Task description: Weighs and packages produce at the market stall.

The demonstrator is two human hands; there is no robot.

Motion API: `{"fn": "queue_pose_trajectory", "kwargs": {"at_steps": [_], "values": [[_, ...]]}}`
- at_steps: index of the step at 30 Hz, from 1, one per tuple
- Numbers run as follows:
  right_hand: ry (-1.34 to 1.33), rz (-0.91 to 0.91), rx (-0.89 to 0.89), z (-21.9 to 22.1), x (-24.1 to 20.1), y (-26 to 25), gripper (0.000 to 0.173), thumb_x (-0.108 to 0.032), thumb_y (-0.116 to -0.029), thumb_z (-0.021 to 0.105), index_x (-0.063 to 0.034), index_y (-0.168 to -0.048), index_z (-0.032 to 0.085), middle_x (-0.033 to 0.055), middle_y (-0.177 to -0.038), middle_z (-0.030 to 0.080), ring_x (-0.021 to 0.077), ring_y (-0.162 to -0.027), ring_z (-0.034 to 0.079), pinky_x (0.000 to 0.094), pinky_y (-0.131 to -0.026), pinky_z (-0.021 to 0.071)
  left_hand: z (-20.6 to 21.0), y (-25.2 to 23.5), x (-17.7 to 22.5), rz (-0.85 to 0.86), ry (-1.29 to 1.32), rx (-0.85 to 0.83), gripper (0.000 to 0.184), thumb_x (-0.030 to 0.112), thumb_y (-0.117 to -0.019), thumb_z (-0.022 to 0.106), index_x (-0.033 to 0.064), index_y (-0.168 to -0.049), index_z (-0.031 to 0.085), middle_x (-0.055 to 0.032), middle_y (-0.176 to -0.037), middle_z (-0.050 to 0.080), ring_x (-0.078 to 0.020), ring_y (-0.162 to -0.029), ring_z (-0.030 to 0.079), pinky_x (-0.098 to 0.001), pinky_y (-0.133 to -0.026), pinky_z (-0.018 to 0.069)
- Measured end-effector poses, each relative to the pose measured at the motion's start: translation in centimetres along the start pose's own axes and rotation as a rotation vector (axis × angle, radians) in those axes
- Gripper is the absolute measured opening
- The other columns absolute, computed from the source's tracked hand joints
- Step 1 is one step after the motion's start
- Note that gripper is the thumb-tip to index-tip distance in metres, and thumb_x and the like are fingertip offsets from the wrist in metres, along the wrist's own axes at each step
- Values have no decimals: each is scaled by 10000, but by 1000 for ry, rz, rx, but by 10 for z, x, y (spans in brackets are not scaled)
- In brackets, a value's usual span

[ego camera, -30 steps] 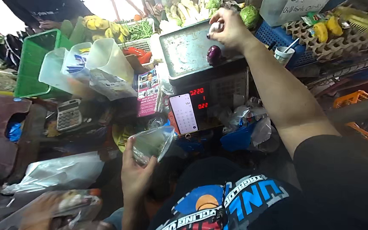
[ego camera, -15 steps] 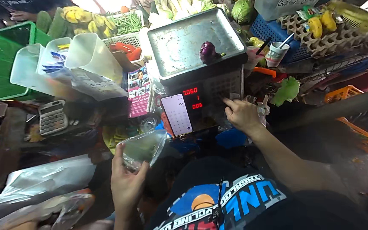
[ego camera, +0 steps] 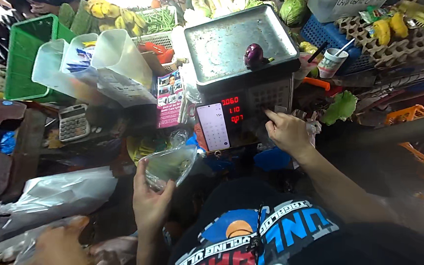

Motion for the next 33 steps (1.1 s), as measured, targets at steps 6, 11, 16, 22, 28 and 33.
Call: {"fn": "queue_pose_trajectory", "kwargs": {"at_steps": [6, 11, 16, 22, 28, 33], "values": [[-265, -219, -27, 36, -58, 39, 356, -305, -1024, 507, -145, -1183, 783, 77, -774, 688, 260, -743, 678, 427, -639, 553, -8, 6, -3, -10, 26, 36, 945, 80, -695, 723, -20, -1550, 334, -197, -1563, 403, -113, -1307, 533, -214, -953, 519], [-306, -367, -69, 63, -101, 56, 358, -276, -1048, 484, -114, -1133, 792, 89, -771, 688, 271, -735, 679, 405, -629, 549, -15, 9, -4, -18, 25, 59, 925, 50, -704, 715, -22, -1547, 342, -201, -1536, 438, -127, -1279, 558, -239, -965, 523], [-288, -474, -56, 69, -136, 43, 321, -226, -1009, 525, -103, -1188, 762, 91, -774, 683, 282, -724, 677, 408, -581, 540, -17, 10, -9, -41, 50, 66, 926, 52, -718, 721, 19, -1561, 340, -176, -1519, 453, -133, -1204, 611, -271, -880, 579], [-207, -462, -45, 73, -150, 23, 363, -216, -1000, 543, -92, -1296, 713, 110, -767, 653, 312, -721, 658, 415, -559, 520, -18, 12, -11, -33, 18, 71, 922, 70, -715, 723, 24, -1558, 352, -175, -1533, 445, -142, -1272, 570, -277, -955, 546], [-221, -249, 187, -31, -105, -35, 369, -257, -1004, 586, -82, -1312, 691, 160, -928, 729, 345, -827, 695, 500, -664, 559, -26, 16, -14, -18, 53, 88, 933, 57, -708, 730, -29, -1550, 338, -198, -1558, 414, -135, -1322, 530, -240, -991, 515], [60, 168, 47, -87, -35, -129, 821, -723, -857, 629, -5, -1254, 622, 267, -1032, 702, 480, -975, 683, 672, -792, 491, -26, 17, -15, -17, 28, 97, 948, 50, -689, 718, -24, -1553, 334, -193, -1544, 428, -117, -1284, 549, -225, -958, 521]]}}
Point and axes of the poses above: each hand's wrist, its own y-axis away from the middle knuckle, its own z-axis out of the palm, x = y × z, the point moved 10 cm from there along -y, towards the middle knuckle
